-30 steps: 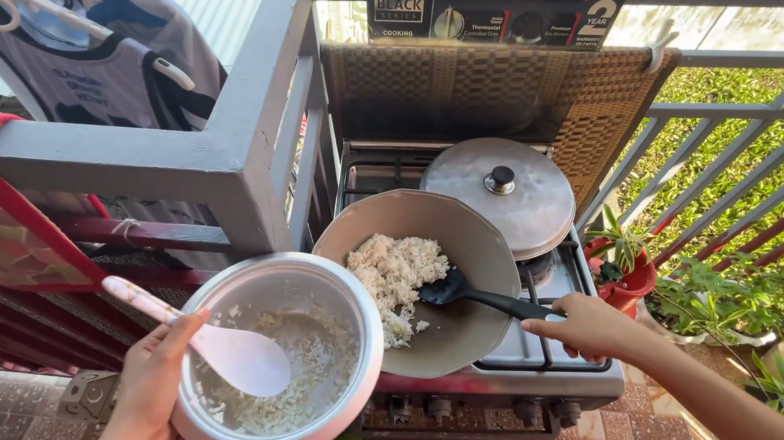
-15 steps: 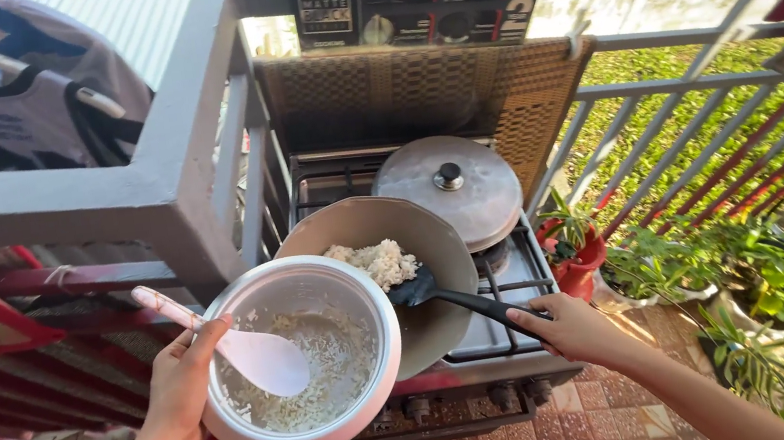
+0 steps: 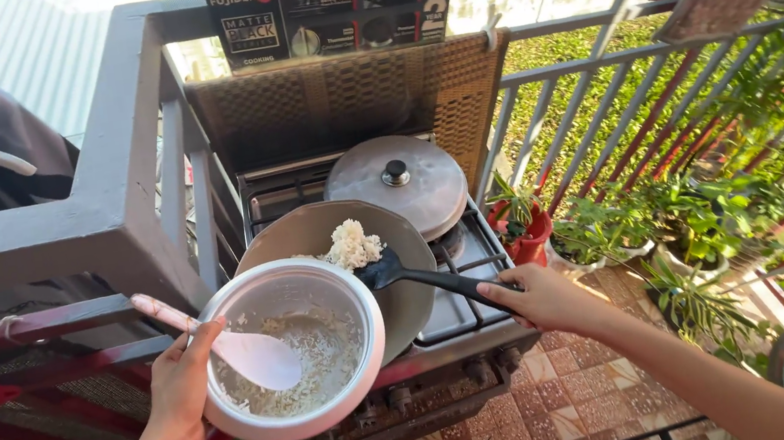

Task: Cooking and stirring rice in a wok on a gas stove located on a balcony.

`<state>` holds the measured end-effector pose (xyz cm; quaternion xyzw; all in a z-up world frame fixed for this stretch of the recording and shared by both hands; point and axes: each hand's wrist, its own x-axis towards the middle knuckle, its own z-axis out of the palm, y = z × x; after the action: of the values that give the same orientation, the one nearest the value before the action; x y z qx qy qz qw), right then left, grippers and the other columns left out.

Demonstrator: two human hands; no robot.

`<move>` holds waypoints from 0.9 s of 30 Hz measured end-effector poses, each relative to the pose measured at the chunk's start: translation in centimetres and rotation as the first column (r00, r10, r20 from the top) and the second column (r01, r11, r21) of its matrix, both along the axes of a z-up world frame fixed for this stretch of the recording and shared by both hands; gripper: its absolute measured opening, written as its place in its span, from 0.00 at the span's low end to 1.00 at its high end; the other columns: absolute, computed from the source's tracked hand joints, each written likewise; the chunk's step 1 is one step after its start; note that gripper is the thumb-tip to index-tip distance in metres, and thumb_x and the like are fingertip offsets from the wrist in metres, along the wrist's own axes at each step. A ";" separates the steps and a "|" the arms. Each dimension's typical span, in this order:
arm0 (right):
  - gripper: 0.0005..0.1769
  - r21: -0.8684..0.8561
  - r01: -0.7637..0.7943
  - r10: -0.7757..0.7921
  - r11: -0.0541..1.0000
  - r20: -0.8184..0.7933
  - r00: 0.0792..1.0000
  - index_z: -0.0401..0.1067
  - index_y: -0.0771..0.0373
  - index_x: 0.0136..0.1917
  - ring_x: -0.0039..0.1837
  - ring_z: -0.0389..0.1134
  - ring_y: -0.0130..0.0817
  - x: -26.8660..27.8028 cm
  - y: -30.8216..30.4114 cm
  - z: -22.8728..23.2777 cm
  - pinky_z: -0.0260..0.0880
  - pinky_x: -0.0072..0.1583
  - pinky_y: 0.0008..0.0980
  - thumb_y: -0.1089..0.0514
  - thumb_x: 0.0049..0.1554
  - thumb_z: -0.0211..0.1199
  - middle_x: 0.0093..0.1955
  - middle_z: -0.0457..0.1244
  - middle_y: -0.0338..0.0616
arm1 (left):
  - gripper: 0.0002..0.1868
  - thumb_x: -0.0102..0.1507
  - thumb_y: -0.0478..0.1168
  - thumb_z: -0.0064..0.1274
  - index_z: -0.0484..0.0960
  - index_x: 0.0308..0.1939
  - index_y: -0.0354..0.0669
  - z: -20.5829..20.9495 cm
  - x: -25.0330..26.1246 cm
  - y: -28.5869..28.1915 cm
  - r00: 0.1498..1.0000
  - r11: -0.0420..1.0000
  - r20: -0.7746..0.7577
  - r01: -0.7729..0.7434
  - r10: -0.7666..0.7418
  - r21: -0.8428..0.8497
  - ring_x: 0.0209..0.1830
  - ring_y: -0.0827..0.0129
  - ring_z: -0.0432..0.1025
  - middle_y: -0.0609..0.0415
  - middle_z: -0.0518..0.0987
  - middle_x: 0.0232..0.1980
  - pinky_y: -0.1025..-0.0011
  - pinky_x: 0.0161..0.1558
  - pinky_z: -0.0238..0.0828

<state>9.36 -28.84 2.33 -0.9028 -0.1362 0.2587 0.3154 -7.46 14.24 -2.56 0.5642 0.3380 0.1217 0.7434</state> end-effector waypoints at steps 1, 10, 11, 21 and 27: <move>0.27 0.001 0.009 -0.009 1.000 -0.001 1.000 0.76 0.59 0.42 0.23 0.60 0.25 -0.3 0.0 0.1 0.58 0.28 0.28 0.33 0.59 0.57 0.21 0.59 0.36 | 0.21 0.62 0.47 0.59 0.84 0.50 0.33 -0.3 0.0 0.0 1.000 1.000 -0.001 0.009 -0.009 0.001 0.41 0.72 0.76 0.52 0.83 0.45 0.71 0.44 0.71; 0.30 -0.012 0.099 -0.097 0.995 0.074 0.993 0.76 0.62 0.40 0.23 0.61 0.25 -4.1 0.1 3.4 0.62 0.29 0.28 0.32 0.59 0.57 0.21 0.60 0.37 | 0.21 0.62 0.48 0.60 0.83 0.50 0.33 -1.0 0.6 0.1 0.998 0.997 0.027 0.058 -0.059 0.041 0.42 0.70 0.76 0.51 0.83 0.45 0.70 0.44 0.70; 0.30 -0.005 0.116 -0.115 0.993 0.057 0.992 0.76 0.62 0.41 0.23 0.61 0.25 -4.4 0.0 3.8 0.62 0.29 0.28 0.32 0.59 0.56 0.21 0.60 0.37 | 0.21 0.62 0.48 0.60 0.83 0.49 0.33 -1.0 0.6 0.2 0.998 0.998 0.030 0.055 -0.056 0.039 0.42 0.71 0.76 0.51 0.83 0.45 0.70 0.44 0.71; 0.32 0.084 0.106 -0.110 0.991 0.047 0.993 0.75 0.65 0.41 0.24 0.59 0.24 -5.4 -2.0 6.9 0.58 0.28 0.27 0.32 0.60 0.56 0.23 0.59 0.37 | 0.20 0.63 0.48 0.60 0.85 0.50 0.35 -2.1 1.8 0.0 0.997 0.995 0.060 0.038 -0.044 0.096 0.42 0.72 0.75 0.54 0.83 0.45 0.71 0.45 0.70; 0.29 0.060 0.057 -0.060 0.997 0.048 0.997 0.74 0.59 0.38 0.24 0.60 0.22 -5.1 -2.5 10.2 0.60 0.28 0.25 0.31 0.59 0.54 0.22 0.59 0.35 | 0.20 0.61 0.49 0.62 0.84 0.48 0.37 -2.7 3.2 -1.2 0.993 0.997 0.115 -0.036 0.028 0.066 0.40 0.74 0.75 0.56 0.83 0.43 0.73 0.44 0.70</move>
<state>4.22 -31.35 12.57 -0.9030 -0.1250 0.2226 0.3457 -4.29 13.06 -5.23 0.5759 0.2995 0.1771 0.7398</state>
